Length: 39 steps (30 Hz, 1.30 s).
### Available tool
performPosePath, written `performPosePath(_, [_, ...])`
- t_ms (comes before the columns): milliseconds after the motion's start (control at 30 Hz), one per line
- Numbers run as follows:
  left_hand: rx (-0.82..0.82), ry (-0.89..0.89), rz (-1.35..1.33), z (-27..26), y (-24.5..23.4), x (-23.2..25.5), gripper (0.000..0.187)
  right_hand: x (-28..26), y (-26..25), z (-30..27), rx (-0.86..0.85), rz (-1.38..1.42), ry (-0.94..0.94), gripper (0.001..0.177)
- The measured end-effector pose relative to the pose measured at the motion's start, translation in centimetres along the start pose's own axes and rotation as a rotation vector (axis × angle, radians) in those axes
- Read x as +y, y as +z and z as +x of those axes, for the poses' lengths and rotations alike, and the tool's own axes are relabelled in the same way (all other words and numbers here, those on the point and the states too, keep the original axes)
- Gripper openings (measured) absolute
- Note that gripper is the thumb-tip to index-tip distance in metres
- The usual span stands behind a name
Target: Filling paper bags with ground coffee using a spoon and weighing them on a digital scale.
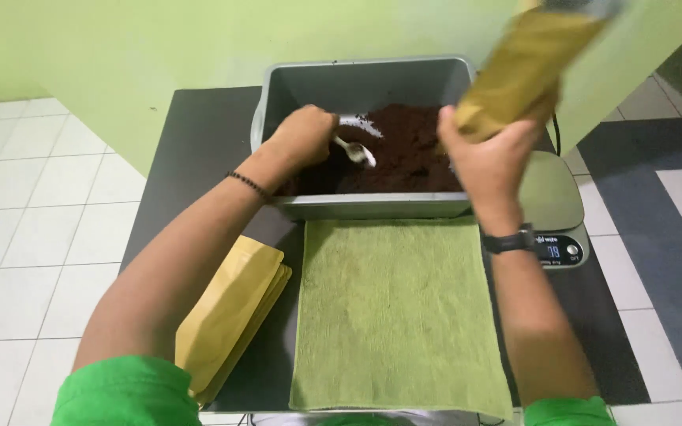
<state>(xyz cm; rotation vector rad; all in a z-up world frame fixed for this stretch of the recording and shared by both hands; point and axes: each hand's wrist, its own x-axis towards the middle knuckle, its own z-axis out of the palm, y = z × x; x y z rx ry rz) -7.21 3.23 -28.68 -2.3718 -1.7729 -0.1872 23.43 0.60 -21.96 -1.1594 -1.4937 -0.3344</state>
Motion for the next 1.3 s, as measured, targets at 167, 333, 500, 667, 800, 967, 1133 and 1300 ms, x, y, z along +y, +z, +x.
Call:
performPosePath(167, [-0.12,-0.18,-0.087,1.2,-3.3,-1.1,0.014,-1.0,-1.0,-0.2,-0.261,0.27,-0.041,0.105])
performPosePath(333, [-0.208,-0.246,-0.514,3.0,-4.3,2.8,0.017,-1.1,-1.0,-0.2,-0.307,0.248,-0.023,0.109])
performPosePath(500, [-0.401,-0.162,0.151,4.3,-2.6,0.8,0.021,-1.7,-1.6,0.1,-0.418,0.177,0.035,0.106])
performPosePath(667, [-0.253,-0.253,-0.032,5.6,-3.4,0.8,0.02,-1.4,-1.3,-0.1,-0.443,0.153,0.009,0.109])
performPosePath(800, [-0.404,-0.214,0.031,5.0,0.6,1.5,0.021,-1.7,-1.4,0.0,-0.484,0.127,0.043,0.11])
performPosePath(967, [-0.377,-0.262,0.057,5.9,-2.8,1.0,0.035,-1.3,-1.0,0.0,-0.474,0.126,0.047,0.114])
performPosePath(1133, [-0.476,-0.264,-0.134,5.7,-0.7,3.0,0.017,-1.4,-1.1,0.1,-0.441,0.128,0.017,0.113])
performPosePath(1300, [-0.327,-0.193,0.012,4.7,-5.8,2.7,0.062,-1.3,-1.0,-0.1,-0.463,0.133,0.032,0.113])
